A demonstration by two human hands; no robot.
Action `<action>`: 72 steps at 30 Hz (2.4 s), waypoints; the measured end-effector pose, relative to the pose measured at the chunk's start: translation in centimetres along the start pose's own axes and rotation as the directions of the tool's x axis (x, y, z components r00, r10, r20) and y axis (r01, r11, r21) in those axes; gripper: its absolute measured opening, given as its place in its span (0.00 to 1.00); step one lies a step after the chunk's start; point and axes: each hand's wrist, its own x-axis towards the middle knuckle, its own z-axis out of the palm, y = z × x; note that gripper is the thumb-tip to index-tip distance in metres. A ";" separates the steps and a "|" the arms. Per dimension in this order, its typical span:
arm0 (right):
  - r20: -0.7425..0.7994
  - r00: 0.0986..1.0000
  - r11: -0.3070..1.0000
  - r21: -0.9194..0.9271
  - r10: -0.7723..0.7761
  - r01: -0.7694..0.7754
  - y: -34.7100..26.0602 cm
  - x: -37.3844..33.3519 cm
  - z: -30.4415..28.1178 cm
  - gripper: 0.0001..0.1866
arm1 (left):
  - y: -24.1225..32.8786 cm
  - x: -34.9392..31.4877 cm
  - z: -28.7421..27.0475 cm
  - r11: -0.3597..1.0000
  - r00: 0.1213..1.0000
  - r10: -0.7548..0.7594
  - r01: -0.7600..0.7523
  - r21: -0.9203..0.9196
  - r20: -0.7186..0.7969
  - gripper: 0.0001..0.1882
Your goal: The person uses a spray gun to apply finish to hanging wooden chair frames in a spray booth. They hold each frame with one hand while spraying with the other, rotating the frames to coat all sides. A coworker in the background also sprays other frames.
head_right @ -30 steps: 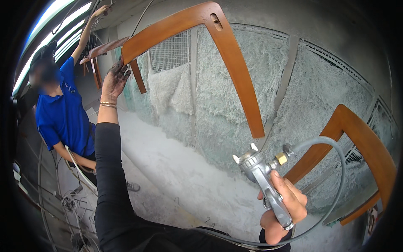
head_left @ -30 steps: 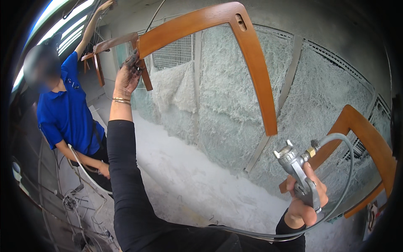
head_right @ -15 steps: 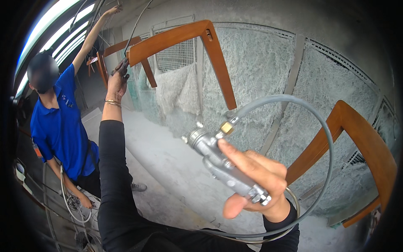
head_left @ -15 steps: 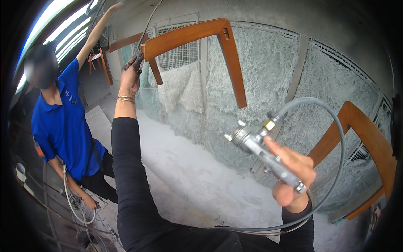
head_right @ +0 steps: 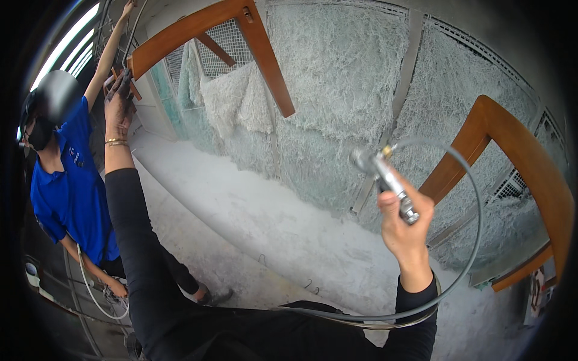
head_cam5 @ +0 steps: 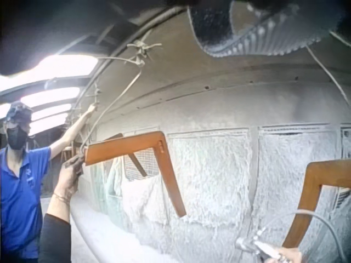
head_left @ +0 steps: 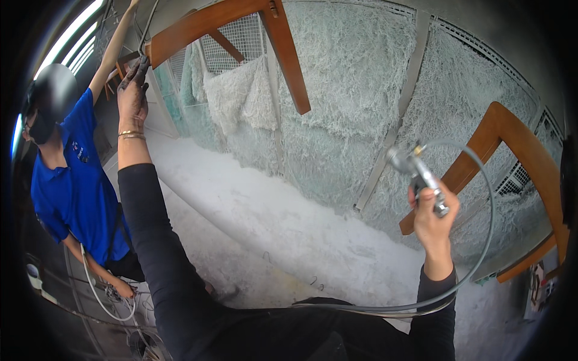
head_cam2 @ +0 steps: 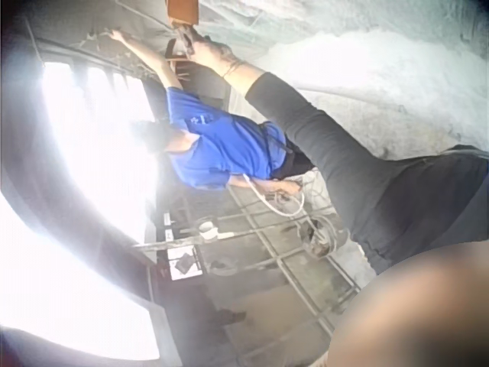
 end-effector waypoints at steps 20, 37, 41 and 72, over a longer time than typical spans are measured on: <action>0.346 0.838 0.893 -0.001 -0.422 0.450 -1.4 1.7 8.3 0.28 | 13.8 -10.3 10.8 0.748 0.898 0.422 -0.424 0.511 0.128 0.14; 0.313 0.890 0.898 0.184 0.333 -0.400 5.0 -18.1 -9.4 0.21 | -10.0 -51.0 19.0 0.630 0.544 -0.670 0.776 -0.001 0.506 0.08; 0.303 0.768 0.783 0.099 0.565 -0.615 4.6 -21.3 -13.2 0.19 | -7.7 -57.0 23.1 0.490 0.408 -0.708 0.872 -0.016 0.576 0.11; -0.177 0.519 0.542 0.419 0.836 -0.728 2.4 -26.7 -9.5 0.26 | -11.1 -23.5 34.1 0.831 0.259 0.093 0.511 -0.218 0.961 0.47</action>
